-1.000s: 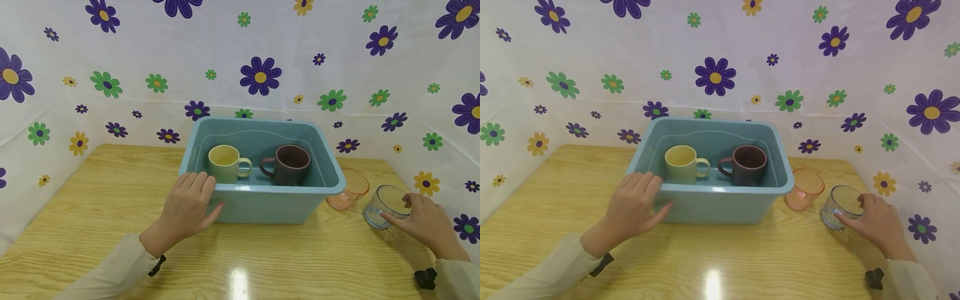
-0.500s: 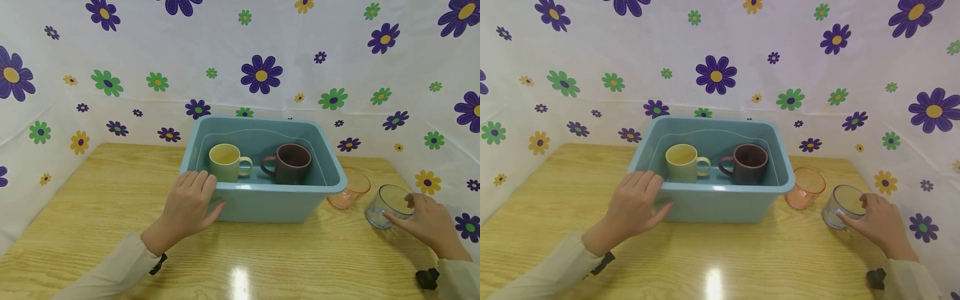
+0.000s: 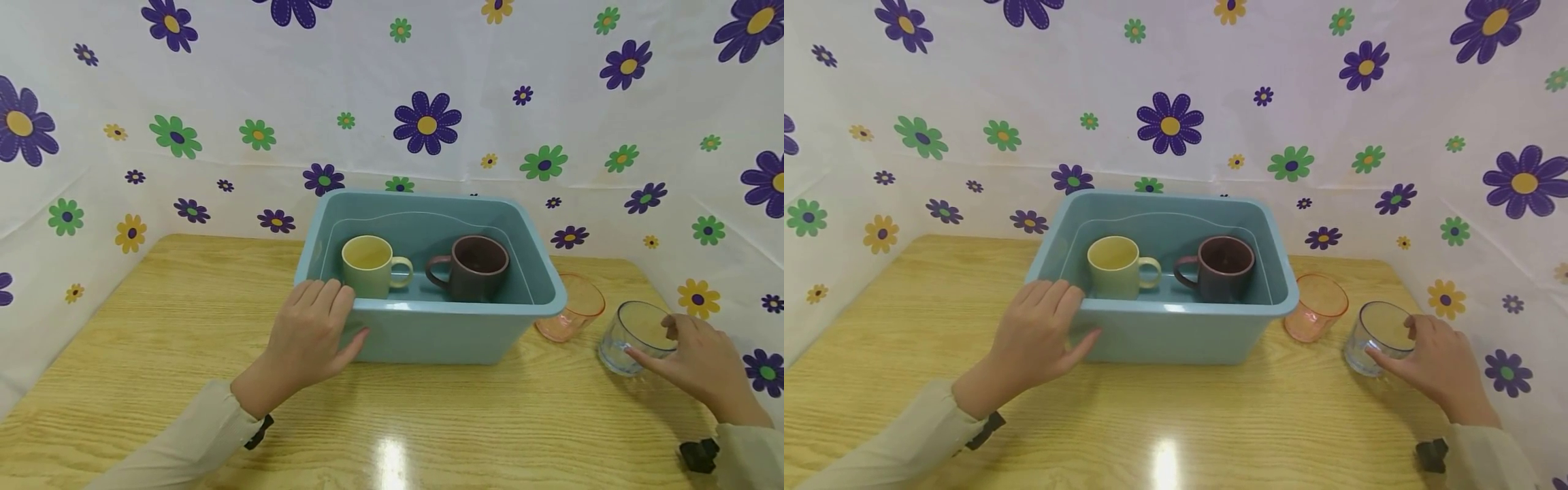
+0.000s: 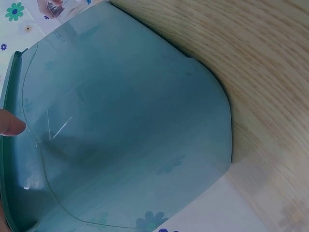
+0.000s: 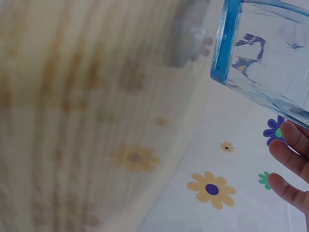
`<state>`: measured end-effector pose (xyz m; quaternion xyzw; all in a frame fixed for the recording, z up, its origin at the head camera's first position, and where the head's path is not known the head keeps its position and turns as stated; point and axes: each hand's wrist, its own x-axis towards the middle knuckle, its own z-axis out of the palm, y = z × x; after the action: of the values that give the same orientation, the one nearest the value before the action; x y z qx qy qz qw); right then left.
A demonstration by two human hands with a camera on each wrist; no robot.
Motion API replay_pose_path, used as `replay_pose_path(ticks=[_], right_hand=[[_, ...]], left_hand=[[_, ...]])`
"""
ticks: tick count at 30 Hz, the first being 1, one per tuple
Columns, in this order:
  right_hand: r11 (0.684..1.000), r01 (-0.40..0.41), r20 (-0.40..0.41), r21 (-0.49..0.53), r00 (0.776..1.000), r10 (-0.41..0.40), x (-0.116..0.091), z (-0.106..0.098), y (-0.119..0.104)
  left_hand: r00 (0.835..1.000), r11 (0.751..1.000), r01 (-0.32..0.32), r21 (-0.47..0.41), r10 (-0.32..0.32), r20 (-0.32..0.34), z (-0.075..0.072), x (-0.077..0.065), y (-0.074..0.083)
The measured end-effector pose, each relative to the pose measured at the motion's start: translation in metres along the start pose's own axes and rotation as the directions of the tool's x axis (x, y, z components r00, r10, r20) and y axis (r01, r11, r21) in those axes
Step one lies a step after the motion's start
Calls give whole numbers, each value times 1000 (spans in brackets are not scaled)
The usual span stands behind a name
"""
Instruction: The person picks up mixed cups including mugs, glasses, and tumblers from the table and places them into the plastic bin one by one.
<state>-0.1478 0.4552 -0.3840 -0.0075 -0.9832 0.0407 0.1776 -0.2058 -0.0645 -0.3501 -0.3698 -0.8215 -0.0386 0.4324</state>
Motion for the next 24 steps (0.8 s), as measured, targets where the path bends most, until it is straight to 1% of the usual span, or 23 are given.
replay_pose_path(ticks=[9,15,17,22,24], right_hand=[[1000,18,-35,-19,999,-19,4,-9,-5],[998,53,-66,-38,996,-55,5,-19,-10],[996,78,-98,-50,992,-83,5,-22,-11],[987,143,-191,-71,969,-154,9,-31,-12],[986,152,-209,-70,964,-164,10,-35,-13]], left_hand=[[1000,1000,2,1,-2,9,0,-1,0],[1000,1000,-2,1,2,5,1,0,0],[1000,1000,-2,1,2,4,1,0,0],[1000,1000,2,-8,-2,20,1,-1,0],[1000,1000,5,-12,-5,26,1,-1,0]])
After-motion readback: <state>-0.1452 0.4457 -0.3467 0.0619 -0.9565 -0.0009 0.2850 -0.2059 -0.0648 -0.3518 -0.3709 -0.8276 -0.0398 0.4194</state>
